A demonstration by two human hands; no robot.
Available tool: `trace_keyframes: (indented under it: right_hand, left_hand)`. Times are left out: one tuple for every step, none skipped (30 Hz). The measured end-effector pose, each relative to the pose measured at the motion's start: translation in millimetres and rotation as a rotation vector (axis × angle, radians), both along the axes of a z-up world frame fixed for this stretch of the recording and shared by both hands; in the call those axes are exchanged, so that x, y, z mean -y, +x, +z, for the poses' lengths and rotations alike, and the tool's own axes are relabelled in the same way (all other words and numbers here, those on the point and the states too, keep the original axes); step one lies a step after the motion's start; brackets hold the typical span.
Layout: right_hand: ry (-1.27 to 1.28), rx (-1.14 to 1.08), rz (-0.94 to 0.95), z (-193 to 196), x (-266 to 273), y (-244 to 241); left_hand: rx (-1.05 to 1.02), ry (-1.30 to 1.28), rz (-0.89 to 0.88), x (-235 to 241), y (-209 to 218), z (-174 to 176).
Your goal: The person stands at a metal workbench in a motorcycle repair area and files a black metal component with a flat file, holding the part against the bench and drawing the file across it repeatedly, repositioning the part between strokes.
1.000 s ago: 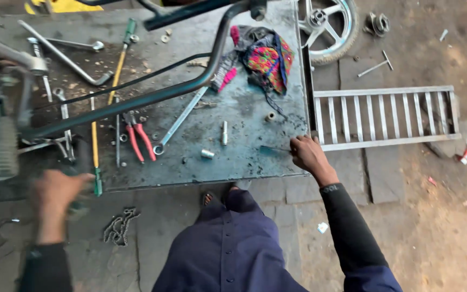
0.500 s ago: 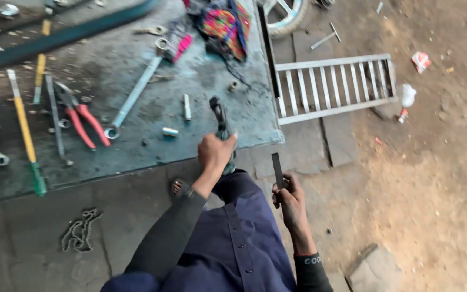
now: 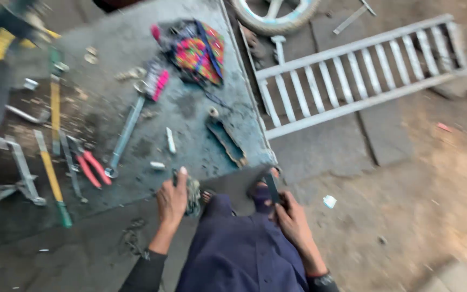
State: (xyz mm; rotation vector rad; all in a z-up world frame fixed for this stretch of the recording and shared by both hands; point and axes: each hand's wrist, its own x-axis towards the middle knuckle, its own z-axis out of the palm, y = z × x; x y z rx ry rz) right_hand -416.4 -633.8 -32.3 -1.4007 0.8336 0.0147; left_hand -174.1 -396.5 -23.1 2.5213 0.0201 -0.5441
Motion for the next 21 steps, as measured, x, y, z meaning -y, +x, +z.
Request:
trace_keyframes:
  right_hand:
    - [0.015,0.032,0.008,-2.5,2.0,13.7]
    - [-0.003,0.01,0.027,-0.1,2.9,14.5]
    - [-0.021,-0.011,0.046,1.5,1.7,15.3]
    - [-0.019,-0.011,0.055,7.7,3.4,22.0]
    - [-0.071,-0.017,0.071,13.6,3.6,28.9]
    - [-0.125,-0.024,0.076,19.7,1.8,35.4]
    - [-0.126,-0.024,0.073,20.0,0.9,42.5]
    - [-0.198,-0.029,0.047,22.3,-5.2,42.6]
    - [-0.271,-0.036,0.022,22.0,-10.3,42.6]
    - [-0.26,-0.079,-0.016,28.2,-18.6,41.8]
    - [-0.402,-0.033,-0.032,32.8,-26.0,41.3]
    - [-0.549,0.014,-0.028,37.3,-29.5,40.7]
    - [-0.543,-0.03,-0.048,48.7,-39.8,35.7]
    - [-0.517,-0.193,-0.05,54.8,-46.2,42.8]
    - [-0.486,-0.355,-0.05,62.3,-52.4,50.2]
    - [-0.479,-0.363,-0.072,58.7,-61.1,51.1]
    - [-0.428,-0.375,-0.148,55.8,-69.3,51.7]
    - [-0.377,-0.39,-0.226,53.6,-77.4,49.4]
    - [-0.372,-0.402,-0.252,48.8,-85.7,48.4]
    - [-0.406,-0.366,-0.288,43.7,-92.3,47.8]
    - [-0.441,-0.33,-0.323,39.2,-98.6,46.9]
  left_hand:
    - [0.032,0.015,0.008,0.5,17.7,4.8]
    - [0.152,-0.025,-0.137,0.3,23.2,8.8]
    - [0.269,-0.063,-0.283,-2.2,28.8,12.2]
    - [0.27,-0.06,-0.275,11.5,35.1,22.4]
    - [0.276,-0.117,-0.456,23.8,41.9,32.1]
    - [0.28,-0.179,-0.648,37.0,50.9,41.5]
    - [0.281,-0.18,-0.651,49.1,64.2,42.3]
    - [0.295,-0.004,-0.825,61.8,74.5,41.0]
    - [0.311,0.174,-0.996,76.0,83.9,36.9]
    - [0.277,0.157,-1.043,85.9,92.0,34.3]
    - [0.431,0.208,-1.167,97.2,99.1,29.4]
    - [0.593,0.249,-1.271,108.6,103.2,24.0]
    - [0.564,0.222,-1.305,113.3,98.4,15.6]
    - [0.529,0.247,-1.35,118.7,104.4,9.6]
    - [0.495,0.273,-1.396,124.2,110.1,4.9]
    - [0.496,0.267,-1.42,123.9,110.7,-5.5]
    - [0.556,0.269,-1.374,124.0,110.5,-15.2]
    - [0.612,0.264,-1.331,125.5,107.0,-25.7]
    - [0.611,0.252,-1.358,126.2,104.4,-22.9]
    - [0.5,0.344,-1.338,129.2,102.1,-19.8]
    - [0.391,0.437,-1.314,132.2,99.4,-16.0]
